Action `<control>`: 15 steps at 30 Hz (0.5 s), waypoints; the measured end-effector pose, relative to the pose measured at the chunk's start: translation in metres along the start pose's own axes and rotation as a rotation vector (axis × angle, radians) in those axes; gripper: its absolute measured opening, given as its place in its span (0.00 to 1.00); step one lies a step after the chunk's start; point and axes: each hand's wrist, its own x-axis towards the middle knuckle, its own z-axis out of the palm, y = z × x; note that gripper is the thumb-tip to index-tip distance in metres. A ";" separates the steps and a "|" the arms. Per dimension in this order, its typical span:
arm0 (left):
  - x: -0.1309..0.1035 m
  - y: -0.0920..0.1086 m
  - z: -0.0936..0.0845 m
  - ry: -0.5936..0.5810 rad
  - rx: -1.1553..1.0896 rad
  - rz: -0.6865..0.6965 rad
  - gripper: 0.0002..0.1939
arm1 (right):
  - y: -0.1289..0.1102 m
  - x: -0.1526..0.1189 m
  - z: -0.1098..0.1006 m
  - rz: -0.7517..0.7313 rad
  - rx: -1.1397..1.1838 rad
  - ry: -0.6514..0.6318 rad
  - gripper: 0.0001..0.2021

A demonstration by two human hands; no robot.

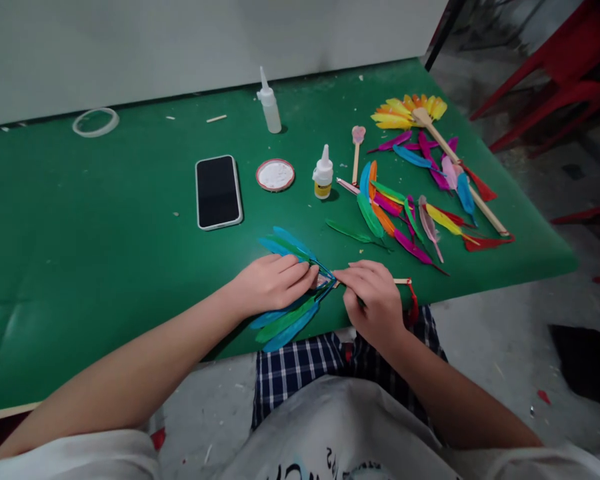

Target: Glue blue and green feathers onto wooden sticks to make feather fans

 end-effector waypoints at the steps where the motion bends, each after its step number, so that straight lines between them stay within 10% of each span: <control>1: 0.000 0.000 -0.001 -0.001 0.000 0.001 0.11 | 0.000 -0.002 -0.001 -0.013 -0.005 -0.003 0.15; 15: 0.000 0.000 0.001 -0.019 -0.005 0.021 0.11 | 0.003 -0.009 0.000 -0.074 0.049 0.030 0.15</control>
